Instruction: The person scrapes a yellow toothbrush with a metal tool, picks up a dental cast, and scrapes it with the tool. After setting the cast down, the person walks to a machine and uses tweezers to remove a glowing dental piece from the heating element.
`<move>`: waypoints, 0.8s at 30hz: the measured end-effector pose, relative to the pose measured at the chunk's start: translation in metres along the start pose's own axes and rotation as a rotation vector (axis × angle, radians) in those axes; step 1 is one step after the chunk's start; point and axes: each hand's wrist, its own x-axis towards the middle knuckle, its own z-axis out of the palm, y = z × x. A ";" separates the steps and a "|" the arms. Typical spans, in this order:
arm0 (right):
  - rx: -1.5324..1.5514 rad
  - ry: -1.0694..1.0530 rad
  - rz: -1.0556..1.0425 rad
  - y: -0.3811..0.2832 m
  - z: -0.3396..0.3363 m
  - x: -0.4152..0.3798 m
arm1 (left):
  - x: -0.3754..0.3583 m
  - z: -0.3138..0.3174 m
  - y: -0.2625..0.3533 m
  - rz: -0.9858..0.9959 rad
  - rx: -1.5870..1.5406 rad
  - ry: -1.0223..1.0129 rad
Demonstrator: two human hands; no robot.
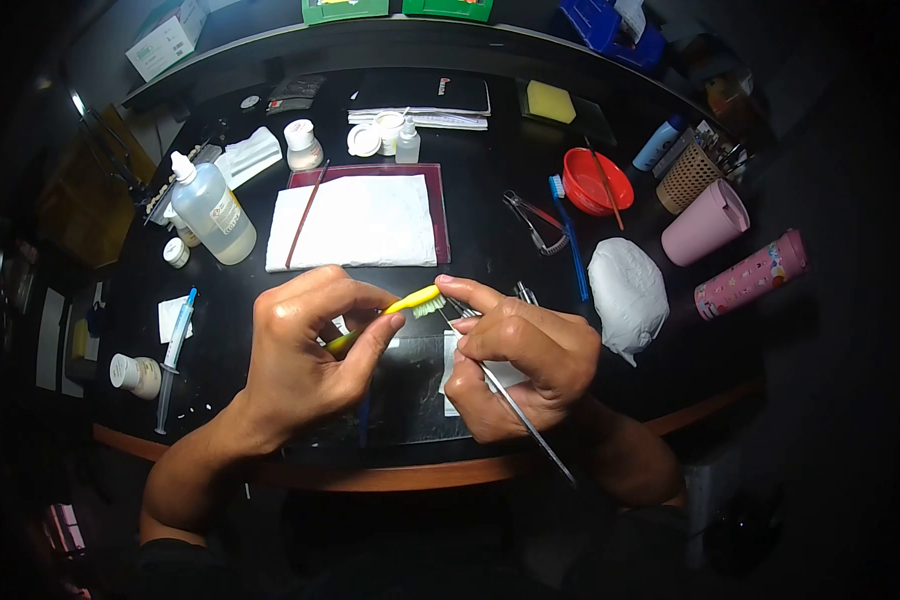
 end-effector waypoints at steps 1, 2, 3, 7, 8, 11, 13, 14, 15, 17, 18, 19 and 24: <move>-0.002 0.028 -0.004 0.001 0.001 0.000 | 0.000 0.000 0.000 0.003 -0.003 0.001; 0.004 0.027 0.001 0.001 0.001 -0.001 | 0.000 0.000 0.000 0.003 -0.003 0.000; 0.009 0.028 0.004 0.001 0.000 -0.001 | 0.000 0.000 0.000 0.004 -0.002 0.000; -0.010 0.026 -0.002 0.002 0.001 -0.001 | 0.000 0.000 0.000 0.010 -0.005 0.007; -0.015 0.018 -0.001 0.001 0.001 -0.001 | 0.000 0.000 0.000 0.009 -0.005 0.007; -0.022 0.002 -0.002 0.000 0.000 0.001 | 0.000 0.000 0.001 0.009 -0.003 0.010; -0.018 0.003 -0.006 0.000 0.000 0.001 | 0.000 0.000 0.000 0.017 -0.003 0.014; -0.016 0.004 -0.011 0.000 0.000 0.001 | 0.000 0.000 0.000 0.016 -0.002 0.013; -0.015 0.005 -0.016 0.000 0.000 0.001 | 0.000 -0.001 0.001 0.014 0.001 0.010; -0.005 0.011 -0.019 0.000 0.000 0.001 | 0.001 -0.001 0.001 0.012 0.001 0.009; 0.002 0.016 -0.017 0.001 0.000 0.000 | 0.000 0.000 0.001 0.011 -0.001 0.010; 0.010 0.020 -0.014 0.001 0.000 0.000 | 0.000 0.000 0.001 0.010 -0.003 0.012; 0.024 0.032 -0.009 0.001 0.000 -0.001 | 0.001 -0.001 0.002 0.012 -0.003 0.013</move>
